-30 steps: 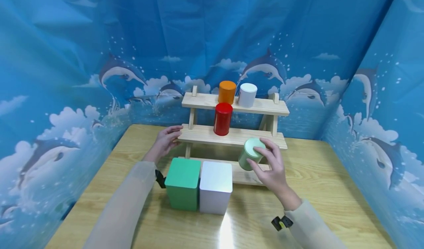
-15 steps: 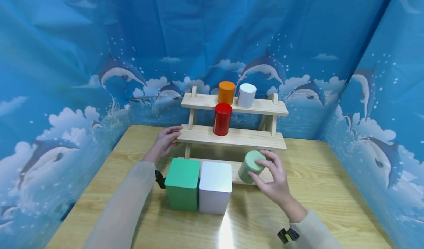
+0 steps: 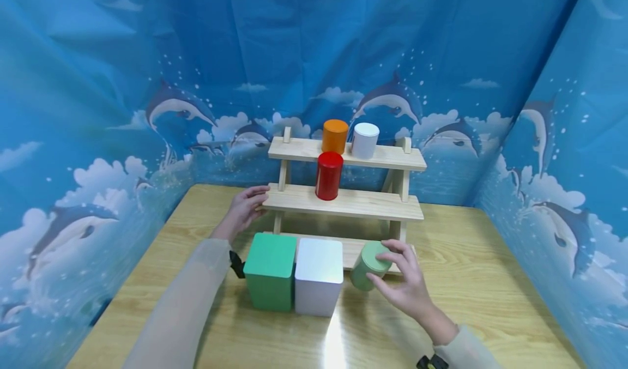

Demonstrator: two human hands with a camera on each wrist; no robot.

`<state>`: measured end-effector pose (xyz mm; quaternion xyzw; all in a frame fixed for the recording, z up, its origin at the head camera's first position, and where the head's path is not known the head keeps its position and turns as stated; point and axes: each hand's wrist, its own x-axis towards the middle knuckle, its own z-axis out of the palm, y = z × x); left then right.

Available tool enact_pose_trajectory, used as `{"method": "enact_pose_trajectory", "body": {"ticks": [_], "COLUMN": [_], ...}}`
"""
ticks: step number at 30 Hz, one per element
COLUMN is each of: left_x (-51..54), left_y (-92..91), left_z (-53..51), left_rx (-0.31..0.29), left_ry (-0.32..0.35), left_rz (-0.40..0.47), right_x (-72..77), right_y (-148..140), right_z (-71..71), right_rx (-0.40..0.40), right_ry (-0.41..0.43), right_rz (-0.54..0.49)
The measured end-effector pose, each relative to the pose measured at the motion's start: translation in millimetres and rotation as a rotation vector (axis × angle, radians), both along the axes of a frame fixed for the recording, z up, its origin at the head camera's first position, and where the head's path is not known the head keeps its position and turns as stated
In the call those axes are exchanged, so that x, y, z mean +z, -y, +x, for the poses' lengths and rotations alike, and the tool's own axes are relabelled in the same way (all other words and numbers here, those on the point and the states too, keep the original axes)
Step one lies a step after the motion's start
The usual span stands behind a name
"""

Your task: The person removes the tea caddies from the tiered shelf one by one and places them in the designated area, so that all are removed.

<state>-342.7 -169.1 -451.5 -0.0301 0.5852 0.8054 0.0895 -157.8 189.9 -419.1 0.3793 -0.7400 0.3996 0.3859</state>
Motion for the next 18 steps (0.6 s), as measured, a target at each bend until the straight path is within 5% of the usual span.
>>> {"method": "enact_pose_trajectory", "body": {"ticks": [7, 18], "left_x": [0.4, 16.7], "left_y": [0.9, -1.1], "left_z": [-0.2, 12.2], "left_rx": [0.004, -0.04], "left_ry": [0.009, -0.002], "left_rz": [0.004, -0.019], "right_x": [-10.3, -23.5], "right_y": [1, 6], "right_z": [2.3, 3.6], "right_rx": [0.089, 0.161], "right_ry": [0.053, 0.103], "right_rz": [0.012, 0.054]}}
